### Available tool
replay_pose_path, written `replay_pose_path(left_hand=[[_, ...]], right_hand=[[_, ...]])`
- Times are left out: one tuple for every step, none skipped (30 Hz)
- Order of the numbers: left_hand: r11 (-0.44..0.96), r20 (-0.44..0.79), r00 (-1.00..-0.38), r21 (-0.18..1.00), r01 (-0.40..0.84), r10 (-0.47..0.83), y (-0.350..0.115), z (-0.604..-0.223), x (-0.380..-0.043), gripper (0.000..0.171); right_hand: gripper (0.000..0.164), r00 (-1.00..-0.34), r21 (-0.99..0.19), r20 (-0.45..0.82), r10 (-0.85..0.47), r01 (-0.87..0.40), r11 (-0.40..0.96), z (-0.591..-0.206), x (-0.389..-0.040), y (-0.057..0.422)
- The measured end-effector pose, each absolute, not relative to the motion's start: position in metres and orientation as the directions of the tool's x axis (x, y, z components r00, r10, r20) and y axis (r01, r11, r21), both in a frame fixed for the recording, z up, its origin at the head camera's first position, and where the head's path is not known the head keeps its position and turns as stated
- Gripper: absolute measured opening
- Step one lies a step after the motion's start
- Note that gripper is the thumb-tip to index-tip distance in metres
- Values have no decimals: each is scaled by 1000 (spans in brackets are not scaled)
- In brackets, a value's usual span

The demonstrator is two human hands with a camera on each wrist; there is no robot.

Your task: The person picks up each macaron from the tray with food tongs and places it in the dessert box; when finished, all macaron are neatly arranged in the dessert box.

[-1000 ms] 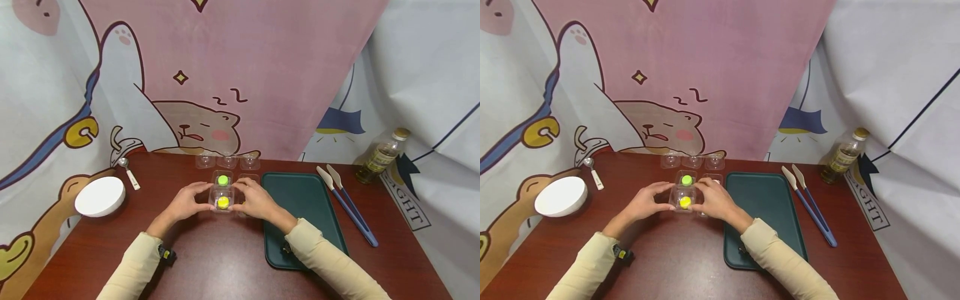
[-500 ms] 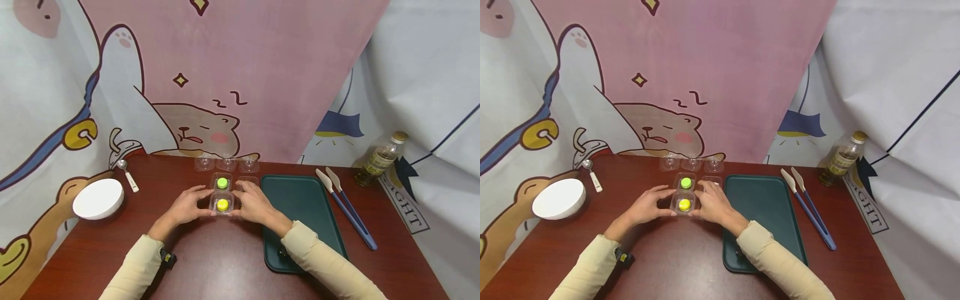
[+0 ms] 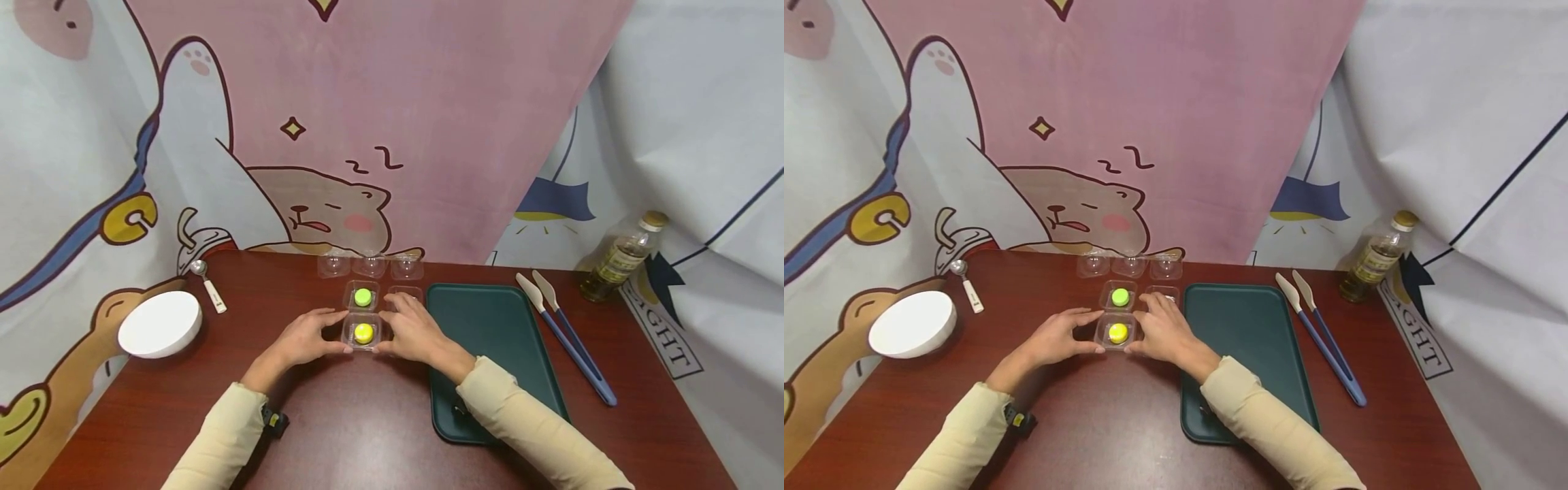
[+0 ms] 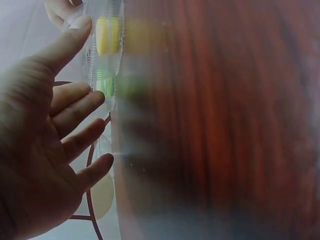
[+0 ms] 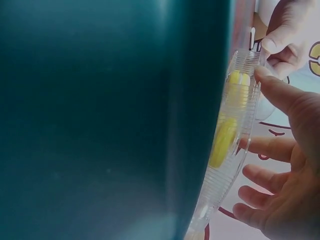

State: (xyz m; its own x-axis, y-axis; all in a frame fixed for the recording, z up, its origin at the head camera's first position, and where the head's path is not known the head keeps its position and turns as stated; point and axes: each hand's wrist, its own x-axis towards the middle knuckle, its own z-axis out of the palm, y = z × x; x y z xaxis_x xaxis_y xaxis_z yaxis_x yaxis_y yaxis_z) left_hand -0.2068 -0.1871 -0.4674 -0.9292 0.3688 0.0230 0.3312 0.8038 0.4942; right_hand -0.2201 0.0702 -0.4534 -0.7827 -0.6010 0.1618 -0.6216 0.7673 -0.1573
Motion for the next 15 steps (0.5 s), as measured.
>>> replay_pose_path(left_hand=[[804,22,-929,493,331,369,-187,-468,-207,82],[805,18,-930,494,328,367,-187,-468,-207,82],[804,19,-929,495,330,370,-187,-468,-207,82],[801,18,-929,500,330,371,-187,-469,-208,82],[799,14,-928,503,328,372,-187,-469,-208,81],[795,11,-927,510,328,375,-187,-469,-209,81],[793,6,-925,514,328,379,-186,-469,-209,81],[790,-3,-925,521,323,380,-186,-468,-210,80],[788,-10,-923,525,321,383,-186,-467,-210,80],[790,-25,-924,527,312,381,-185,-466,-210,79],[795,-36,-924,524,307,380,-185,-466,-211,79],[798,-41,-924,519,305,380,-185,-465,-211,79],[803,-49,-924,513,303,380,-185,-465,-211,79],[807,-54,-923,508,302,380,-185,-464,-212,79],[810,-58,-923,502,302,380,-185,-464,-212,79]], right_hand=[[67,-786,-157,155,-599,-618,770,-453,-220,70],[67,-788,-156,149,-597,-615,773,-453,-220,70],[68,-791,-155,143,-595,-611,776,-453,-219,69],[69,-793,-152,137,-593,-609,779,-453,-219,69],[69,-793,-149,135,-594,-609,779,-453,-219,69],[69,-793,-148,131,-595,-609,779,-453,-219,68],[68,-794,-150,127,-594,-608,780,-452,-219,68],[68,-795,-149,122,-594,-606,781,-453,-219,67],[68,-796,-149,118,-594,-606,782,-452,-220,67],[67,-794,-151,114,-597,-607,780,-452,-220,66],[65,-794,-155,110,-598,-608,778,-452,-220,66],[65,-795,-159,103,-598,-607,779,-451,-220,66],[65,-796,-159,97,-597,-604,781,-451,-220,65],[65,-797,-157,93,-597,-604,781,-450,-221,65],[65,-797,-160,91,-597,-603,781,-449,-221,65]])
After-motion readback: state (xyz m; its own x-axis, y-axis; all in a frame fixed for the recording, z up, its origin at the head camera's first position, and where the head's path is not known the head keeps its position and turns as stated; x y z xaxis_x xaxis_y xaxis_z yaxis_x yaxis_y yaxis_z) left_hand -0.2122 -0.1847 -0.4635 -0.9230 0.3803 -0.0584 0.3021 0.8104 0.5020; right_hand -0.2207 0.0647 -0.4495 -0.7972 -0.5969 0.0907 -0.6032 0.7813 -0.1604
